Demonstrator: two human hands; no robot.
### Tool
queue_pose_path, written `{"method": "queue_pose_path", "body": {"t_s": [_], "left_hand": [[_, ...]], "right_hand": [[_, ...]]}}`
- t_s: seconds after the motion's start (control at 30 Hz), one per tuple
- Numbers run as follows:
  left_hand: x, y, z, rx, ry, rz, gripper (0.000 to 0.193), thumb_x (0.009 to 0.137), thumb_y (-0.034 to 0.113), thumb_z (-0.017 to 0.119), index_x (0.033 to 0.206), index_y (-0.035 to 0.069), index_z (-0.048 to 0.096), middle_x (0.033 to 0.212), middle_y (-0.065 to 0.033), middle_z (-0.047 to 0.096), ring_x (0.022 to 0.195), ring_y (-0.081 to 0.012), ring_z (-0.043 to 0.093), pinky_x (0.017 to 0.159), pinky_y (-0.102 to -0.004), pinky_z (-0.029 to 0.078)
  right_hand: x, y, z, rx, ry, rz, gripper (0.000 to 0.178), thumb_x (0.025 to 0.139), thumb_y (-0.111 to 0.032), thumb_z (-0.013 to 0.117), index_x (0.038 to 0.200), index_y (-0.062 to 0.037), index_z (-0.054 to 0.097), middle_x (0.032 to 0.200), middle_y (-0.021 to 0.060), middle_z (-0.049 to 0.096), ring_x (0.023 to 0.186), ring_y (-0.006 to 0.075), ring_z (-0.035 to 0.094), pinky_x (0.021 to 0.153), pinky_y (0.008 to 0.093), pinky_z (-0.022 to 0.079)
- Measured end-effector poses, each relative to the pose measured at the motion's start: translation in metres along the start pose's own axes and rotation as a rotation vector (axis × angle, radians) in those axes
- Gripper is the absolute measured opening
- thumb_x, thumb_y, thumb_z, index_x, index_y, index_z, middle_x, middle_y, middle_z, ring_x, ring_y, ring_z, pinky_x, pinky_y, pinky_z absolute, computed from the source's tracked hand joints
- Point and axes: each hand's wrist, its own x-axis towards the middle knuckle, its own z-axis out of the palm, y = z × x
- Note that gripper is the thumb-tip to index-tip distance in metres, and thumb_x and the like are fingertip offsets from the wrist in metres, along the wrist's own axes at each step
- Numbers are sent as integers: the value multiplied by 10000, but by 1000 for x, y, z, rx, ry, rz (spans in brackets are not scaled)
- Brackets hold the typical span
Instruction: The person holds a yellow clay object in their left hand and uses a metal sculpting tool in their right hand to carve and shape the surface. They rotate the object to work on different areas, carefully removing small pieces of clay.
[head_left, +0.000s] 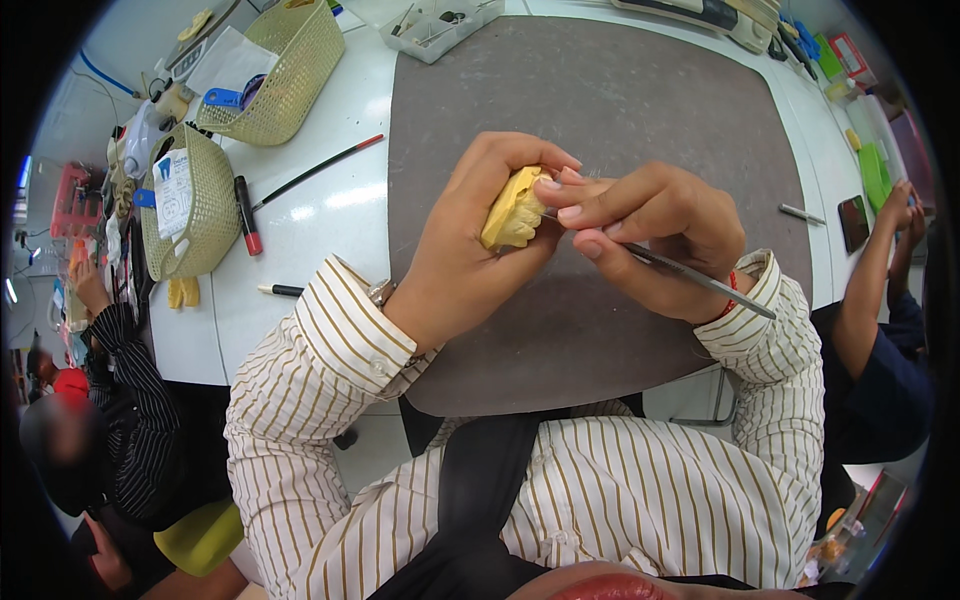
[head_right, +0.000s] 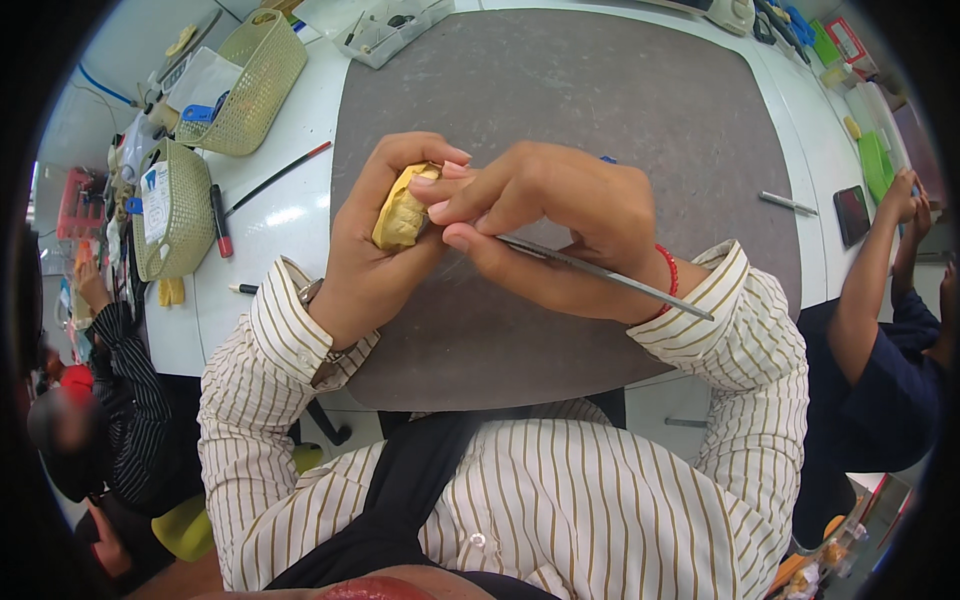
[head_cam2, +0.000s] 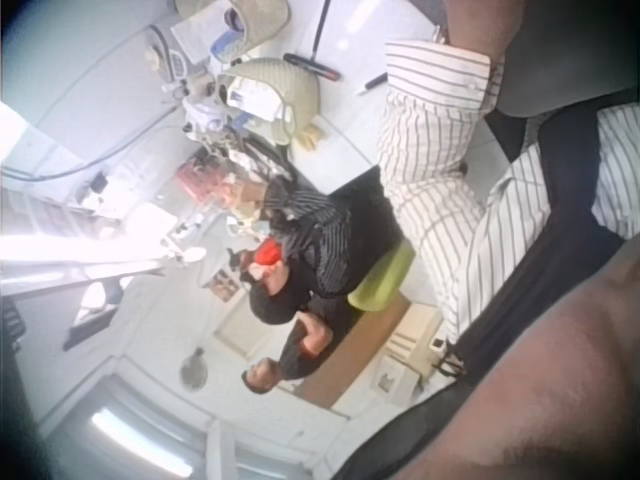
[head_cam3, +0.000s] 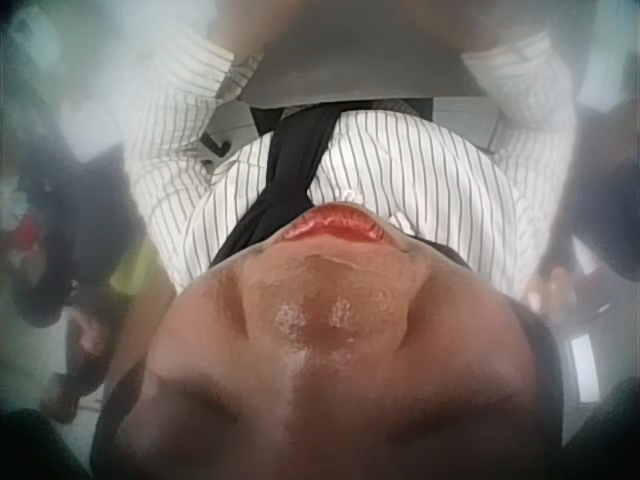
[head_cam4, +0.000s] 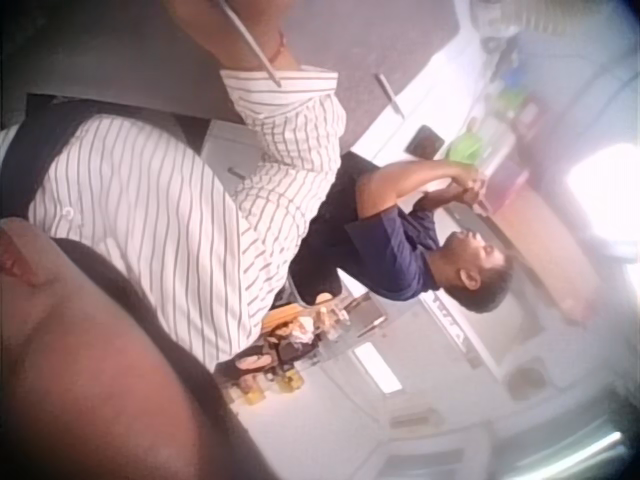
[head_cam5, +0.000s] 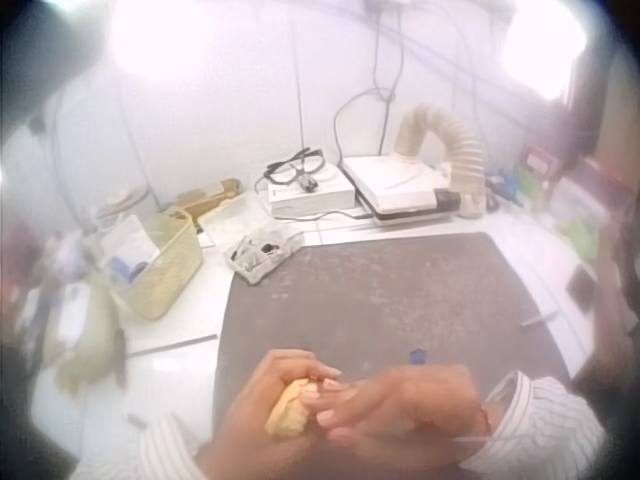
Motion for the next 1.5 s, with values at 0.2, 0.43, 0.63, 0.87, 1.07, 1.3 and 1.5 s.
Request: {"method": "queue_pose_path", "body": {"t_s": [0.2, 0.43, 0.63, 0.87, 1.07, 1.3, 1.5], "left_hand": [[0, 1, 1, -34, 8, -5, 342, 780, -23, 628, 1108, 41, 556, 1088, -89, 533, 1018, -219, 546, 874, -312, 444], [-1, -1, 1, -44, 2, -27, 348, 786, -21, 624, 1119, 43, 546, 1092, -89, 530, 1015, -219, 548, 873, -313, 446], [0, -3, -7, 80, -109, 11, 399, 856, -65, 556, 1225, 44, 453, 1169, -48, 507, 1061, -111, 523, 917, -253, 424], [-1, -1, -5, -22, -112, -81, 382, 873, -68, 532, 1229, 46, 454, 1156, -38, 515, 1048, -87, 523, 900, -233, 423], [-2, -1, -5, -23, -109, -72, 373, 880, -66, 527, 1229, 47, 455, 1153, -35, 515, 1045, -84, 524, 896, -232, 424], [-1, -1, -5, -8, -120, -54, 368, 881, -60, 534, 1226, 44, 455, 1160, -40, 514, 1061, -96, 525, 912, -244, 427], [-2, -1, -6, -2, -103, -71, 368, 880, -33, 561, 1223, 44, 456, 1164, -42, 512, 1060, -102, 525, 917, -247, 429]], "right_hand": [[1, -1, -1, -27, 0, -1, 195, 749, 28, 735, 732, -45, 555, 847, 104, 702, 844, 219, 708, 724, 294, 576], [2, -1, -1, -28, -21, 23, 189, 749, 28, 735, 721, -39, 561, 847, 97, 701, 843, 218, 707, 742, 297, 574], [2, -2, 1, -16, -9, 32, 184, 755, 34, 729, 725, -37, 562, 853, 97, 698, 861, 220, 704, 757, 301, 572], [0, -2, -1, 1, -7, 57, 183, 759, 43, 714, 727, -38, 553, 859, 102, 695, 872, 223, 703, 765, 300, 570], [-1, 2, 2, 87, 31, 67, 178, 761, 37, 718, 740, -42, 560, 860, 108, 696, 864, 218, 704, 753, 295, 568], [-1, 0, 1, 18, 9, 61, 186, 752, 30, 732, 742, -46, 563, 863, 103, 698, 852, 210, 703, 748, 292, 567], [2, -3, 2, -16, -19, 46, 196, 753, 46, 730, 749, -43, 555, 868, 109, 699, 859, 214, 702, 751, 301, 572]]}}
